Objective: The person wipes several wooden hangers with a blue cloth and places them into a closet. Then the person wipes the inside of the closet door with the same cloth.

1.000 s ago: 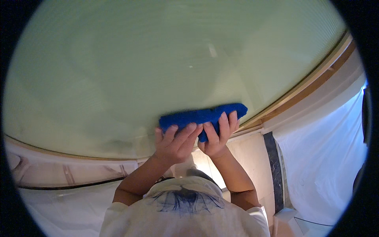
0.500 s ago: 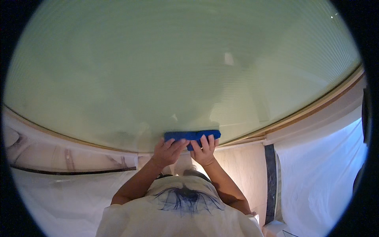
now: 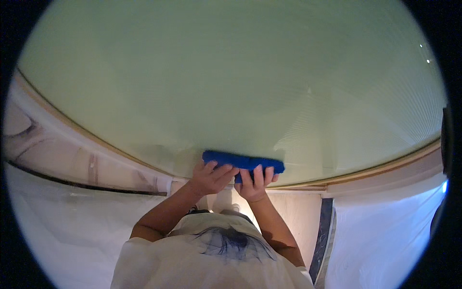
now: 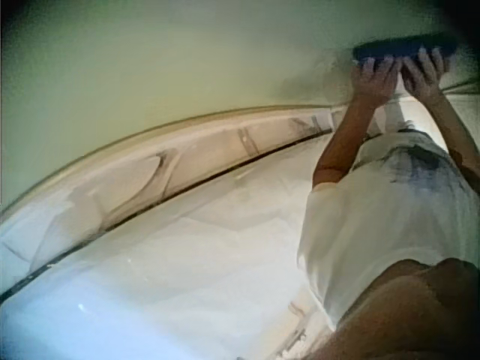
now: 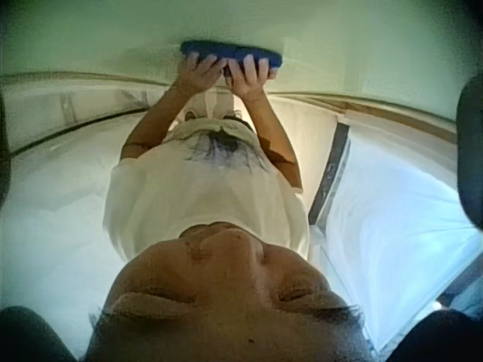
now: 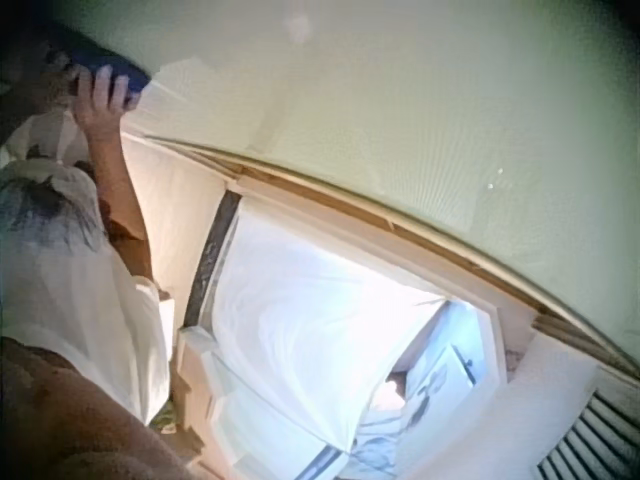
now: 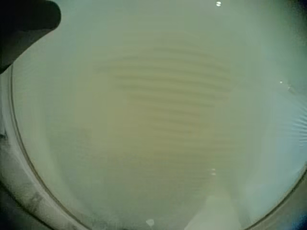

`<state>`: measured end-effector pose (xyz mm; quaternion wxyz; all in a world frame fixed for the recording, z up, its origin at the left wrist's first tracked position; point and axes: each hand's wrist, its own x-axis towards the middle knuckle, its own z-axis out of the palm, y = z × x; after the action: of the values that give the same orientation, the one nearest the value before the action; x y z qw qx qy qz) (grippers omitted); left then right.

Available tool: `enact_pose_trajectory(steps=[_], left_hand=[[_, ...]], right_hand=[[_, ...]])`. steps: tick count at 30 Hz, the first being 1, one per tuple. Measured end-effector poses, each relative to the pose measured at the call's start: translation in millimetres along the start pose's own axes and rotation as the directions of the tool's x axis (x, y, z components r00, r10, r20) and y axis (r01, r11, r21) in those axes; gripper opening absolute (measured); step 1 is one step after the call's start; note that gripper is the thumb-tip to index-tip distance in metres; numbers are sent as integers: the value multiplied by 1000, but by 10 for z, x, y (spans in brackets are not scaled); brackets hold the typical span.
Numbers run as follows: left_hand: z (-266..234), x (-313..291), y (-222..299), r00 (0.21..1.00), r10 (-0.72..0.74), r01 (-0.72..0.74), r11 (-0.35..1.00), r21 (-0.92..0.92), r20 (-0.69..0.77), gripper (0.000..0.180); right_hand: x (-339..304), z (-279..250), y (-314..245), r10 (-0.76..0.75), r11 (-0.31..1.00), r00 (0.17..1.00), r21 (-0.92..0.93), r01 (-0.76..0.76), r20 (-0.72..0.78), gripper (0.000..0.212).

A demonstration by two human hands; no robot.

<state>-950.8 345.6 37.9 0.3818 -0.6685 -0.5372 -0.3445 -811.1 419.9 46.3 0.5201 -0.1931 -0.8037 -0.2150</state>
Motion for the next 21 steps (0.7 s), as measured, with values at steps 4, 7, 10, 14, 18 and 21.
enact_pose_trajectory(steps=[4,7,10,14,18,21], left_hand=[[-25,-585,-112,994,-13,19,998,-60,107,29],[-149,-511,-177,994,-22,24,1000,-17,109,30],[-291,-160,-383,999,-28,29,1000,7,-24,31],[-623,365,-673,984,-58,73,993,88,-169,31],[-700,281,-696,970,-137,154,986,70,-200,25],[-581,-182,-660,979,-181,188,980,66,-98,22]], right_hand=[[-484,134,-336,31,997,991,65,-40,130,22],[-348,144,-384,23,997,995,69,-29,95,22],[221,110,-393,-46,997,999,55,45,19,25],[1006,46,-541,-93,995,993,25,94,-68,29],[986,176,-716,-70,997,993,28,73,-97,29],[584,275,-826,-133,991,990,4,132,37,28]])
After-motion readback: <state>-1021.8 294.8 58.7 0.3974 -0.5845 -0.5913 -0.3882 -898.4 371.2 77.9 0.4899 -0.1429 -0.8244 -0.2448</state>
